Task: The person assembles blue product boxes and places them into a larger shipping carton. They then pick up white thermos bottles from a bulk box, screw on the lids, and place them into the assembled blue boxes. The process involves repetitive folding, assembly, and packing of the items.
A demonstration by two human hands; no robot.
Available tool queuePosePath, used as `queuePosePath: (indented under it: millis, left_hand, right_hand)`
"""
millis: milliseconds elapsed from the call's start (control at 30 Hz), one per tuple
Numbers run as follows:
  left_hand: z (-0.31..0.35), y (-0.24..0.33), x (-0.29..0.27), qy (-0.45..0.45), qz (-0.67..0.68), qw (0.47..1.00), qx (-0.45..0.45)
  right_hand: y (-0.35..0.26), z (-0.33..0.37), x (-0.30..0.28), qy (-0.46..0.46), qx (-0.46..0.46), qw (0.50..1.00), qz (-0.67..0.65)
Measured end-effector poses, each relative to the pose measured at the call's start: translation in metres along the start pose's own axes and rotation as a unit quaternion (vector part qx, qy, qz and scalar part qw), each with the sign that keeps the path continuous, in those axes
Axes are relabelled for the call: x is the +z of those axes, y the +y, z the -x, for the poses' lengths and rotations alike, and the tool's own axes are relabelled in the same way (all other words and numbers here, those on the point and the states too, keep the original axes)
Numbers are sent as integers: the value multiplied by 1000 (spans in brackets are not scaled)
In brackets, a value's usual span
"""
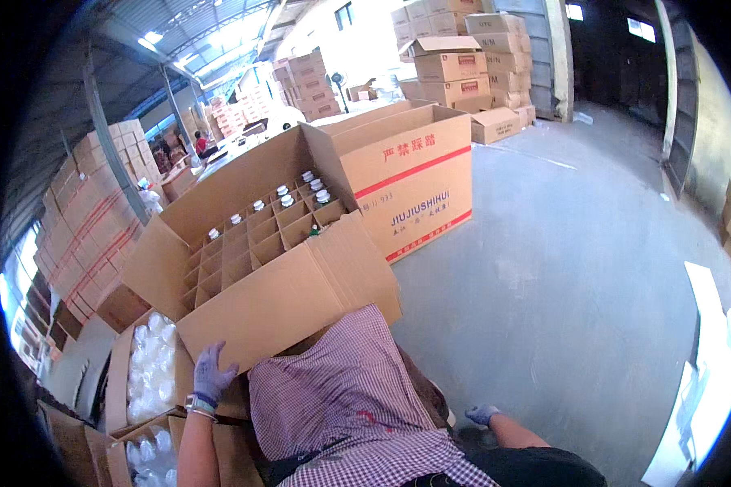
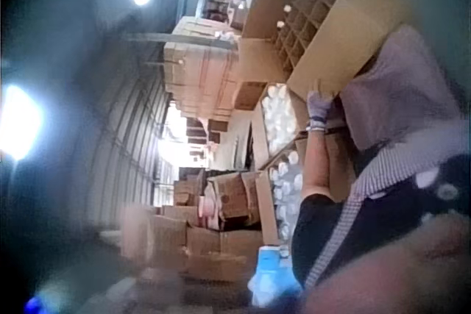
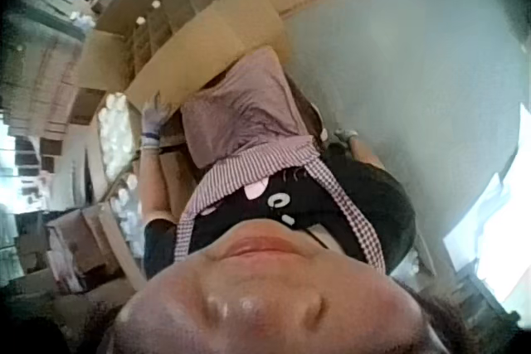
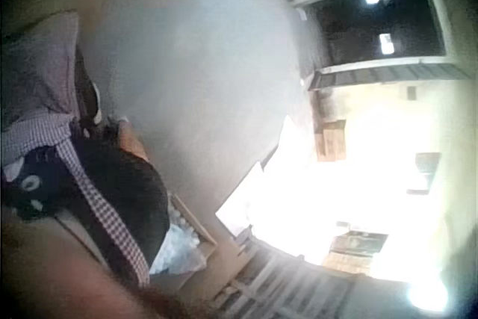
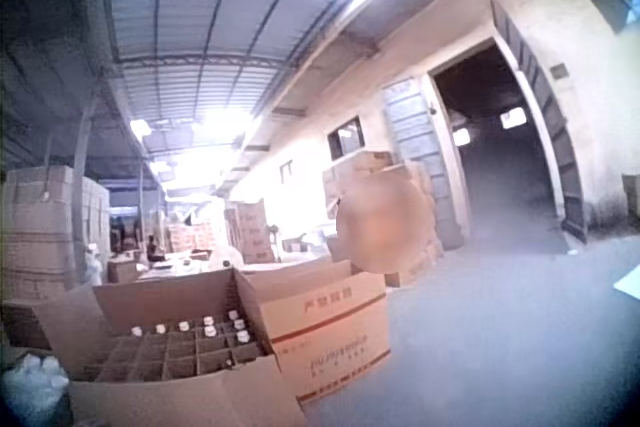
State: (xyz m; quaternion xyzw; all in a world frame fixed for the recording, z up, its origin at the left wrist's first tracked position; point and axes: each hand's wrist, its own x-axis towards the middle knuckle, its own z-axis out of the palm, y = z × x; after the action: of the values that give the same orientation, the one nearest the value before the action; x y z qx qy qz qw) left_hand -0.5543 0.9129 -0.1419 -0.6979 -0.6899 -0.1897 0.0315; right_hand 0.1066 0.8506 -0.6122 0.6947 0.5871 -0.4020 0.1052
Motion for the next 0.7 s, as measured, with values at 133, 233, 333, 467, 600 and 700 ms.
queuePosePath:
  millis: [133,233,333,467,600,700]
  left_hand:
    - [-64,31,6,48,-81,995,30]
    - [-133,46,16,57,-150,986,54]
    - [-180,39,33,51,-189,978,68]
    - [-209,16,62,48,-122,988,79]
    - [-205,8,71,60,-124,990,23]
    - [-206,14,71,37,-113,993,-5]
  right_hand:
    - [-81,32,-149,26,-12,998,-47]
    - [-136,-4,-251,189,-80,974,-93]
    - [-216,-15,-381,316,-114,942,0]
    - [-307,-95,-557,527,-139,832,104]
    - [-418,-132,-687,635,-202,730,152]
    - [-471,-145,-738,634,-140,727,222]
